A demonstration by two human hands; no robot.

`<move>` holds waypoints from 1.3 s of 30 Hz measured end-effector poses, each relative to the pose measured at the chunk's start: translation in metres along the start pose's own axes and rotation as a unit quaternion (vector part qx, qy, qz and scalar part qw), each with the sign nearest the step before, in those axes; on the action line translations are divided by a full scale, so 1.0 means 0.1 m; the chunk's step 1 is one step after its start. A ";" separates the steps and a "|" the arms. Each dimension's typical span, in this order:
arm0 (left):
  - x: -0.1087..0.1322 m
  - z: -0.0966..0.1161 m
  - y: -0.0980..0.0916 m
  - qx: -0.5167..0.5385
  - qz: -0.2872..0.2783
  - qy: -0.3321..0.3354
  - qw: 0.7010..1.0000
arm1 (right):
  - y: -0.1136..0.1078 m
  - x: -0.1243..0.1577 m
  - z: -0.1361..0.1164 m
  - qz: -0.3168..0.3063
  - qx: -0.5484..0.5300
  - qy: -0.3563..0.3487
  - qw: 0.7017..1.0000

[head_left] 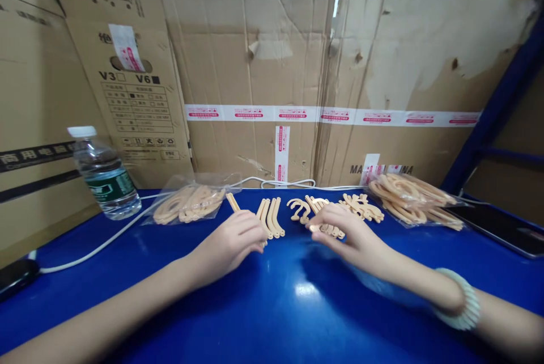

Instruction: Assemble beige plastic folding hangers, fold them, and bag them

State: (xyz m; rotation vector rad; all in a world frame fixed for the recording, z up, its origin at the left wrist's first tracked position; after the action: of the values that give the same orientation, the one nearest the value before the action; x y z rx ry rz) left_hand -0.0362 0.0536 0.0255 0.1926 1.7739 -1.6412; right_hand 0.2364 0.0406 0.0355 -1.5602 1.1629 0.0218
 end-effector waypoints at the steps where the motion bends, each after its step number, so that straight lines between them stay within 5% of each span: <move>1: 0.01 -0.08 -0.01 -0.001 -0.007 -0.017 1.000 | 0.00 -0.06 0.07 -0.013 0.021 -0.001 1.000; 9: 0.06 -0.25 0.04 0.007 -0.062 -0.072 0.995 | 0.25 -0.42 0.49 -0.043 0.100 0.010 0.994; 26: 0.01 -0.19 0.07 -0.006 -0.090 -0.106 0.990 | 0.33 -0.45 0.51 -0.047 0.110 -0.001 0.993; 39: -0.06 -0.26 0.01 0.006 -0.137 -0.075 0.988 | -0.03 -0.60 0.47 0.024 0.038 0.033 0.998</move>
State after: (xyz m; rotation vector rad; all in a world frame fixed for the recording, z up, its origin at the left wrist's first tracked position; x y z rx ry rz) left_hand -0.0413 0.0799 0.0265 -0.1740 1.7335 -1.8048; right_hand 0.2335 0.1148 0.0548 -1.4766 1.2388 -0.0423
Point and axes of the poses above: each hand's wrist, its own x-axis away from the middle knuckle, its own y-axis out of the palm, z = x × y, the point moved 1 cm from there along -x, towards the middle knuckle, and after that the axes turned 3 degrees about z, right-handed, at the moved point
